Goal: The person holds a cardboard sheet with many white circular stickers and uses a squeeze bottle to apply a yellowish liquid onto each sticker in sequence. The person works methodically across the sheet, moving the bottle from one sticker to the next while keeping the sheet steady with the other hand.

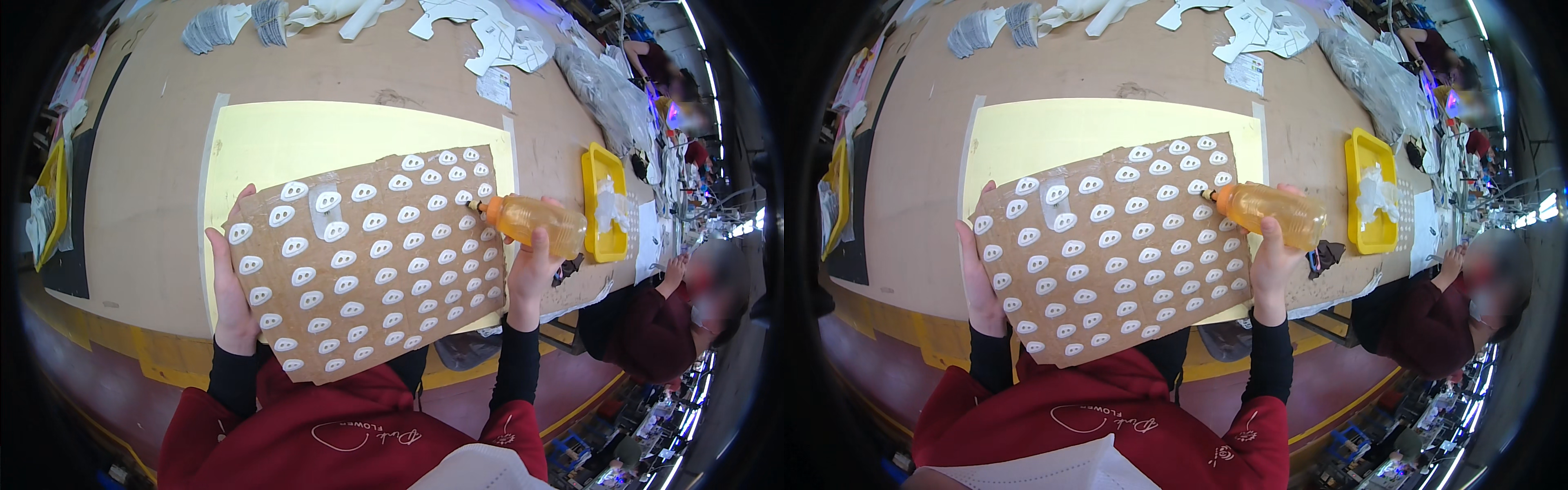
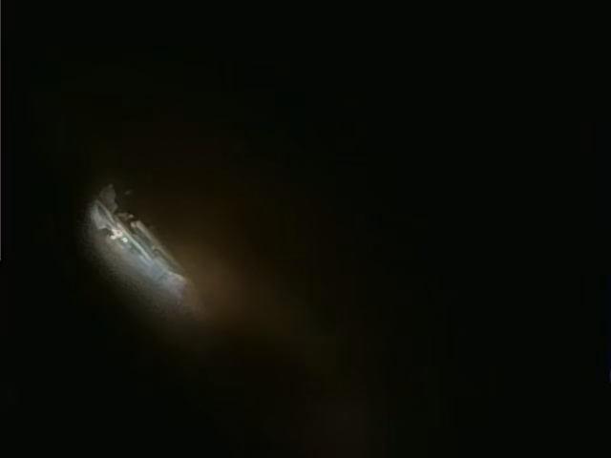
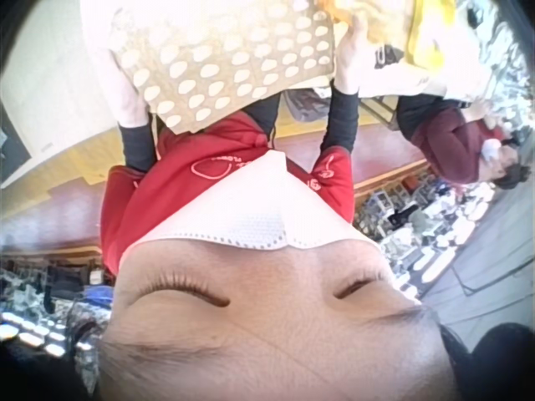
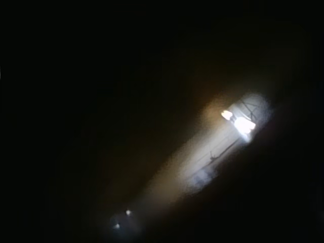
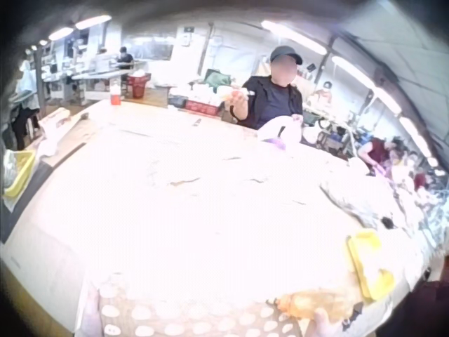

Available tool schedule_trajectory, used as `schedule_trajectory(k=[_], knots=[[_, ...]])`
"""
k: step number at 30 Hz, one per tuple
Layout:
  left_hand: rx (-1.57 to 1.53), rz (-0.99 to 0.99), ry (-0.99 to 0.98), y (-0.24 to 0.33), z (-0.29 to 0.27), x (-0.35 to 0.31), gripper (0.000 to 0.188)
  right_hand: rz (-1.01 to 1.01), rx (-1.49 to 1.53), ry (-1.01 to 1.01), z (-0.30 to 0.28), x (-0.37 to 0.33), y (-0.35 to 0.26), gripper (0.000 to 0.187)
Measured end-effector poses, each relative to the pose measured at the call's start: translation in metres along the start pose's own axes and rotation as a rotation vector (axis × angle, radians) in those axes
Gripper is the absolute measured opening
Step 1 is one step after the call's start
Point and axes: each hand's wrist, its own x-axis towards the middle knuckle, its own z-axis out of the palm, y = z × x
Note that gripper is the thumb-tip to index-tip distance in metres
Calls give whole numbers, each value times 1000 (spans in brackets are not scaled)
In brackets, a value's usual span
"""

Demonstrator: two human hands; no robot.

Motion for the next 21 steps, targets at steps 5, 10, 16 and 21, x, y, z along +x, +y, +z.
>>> schedule_trajectory(k=[5,10,16,21], knots=[[-9,32,-295,1,-9,4,56,-128,-205,-71,-9,0,12,56],[-4,32,-301,1,-10,4,56,-56,-35,-116,0,-2,4,52],[6,36,-307,0,-14,6,58,-94,-76,-217,20,-1,-15,56],[-4,51,-296,-1,-11,7,58,-136,-197,-160,16,6,-16,55]])
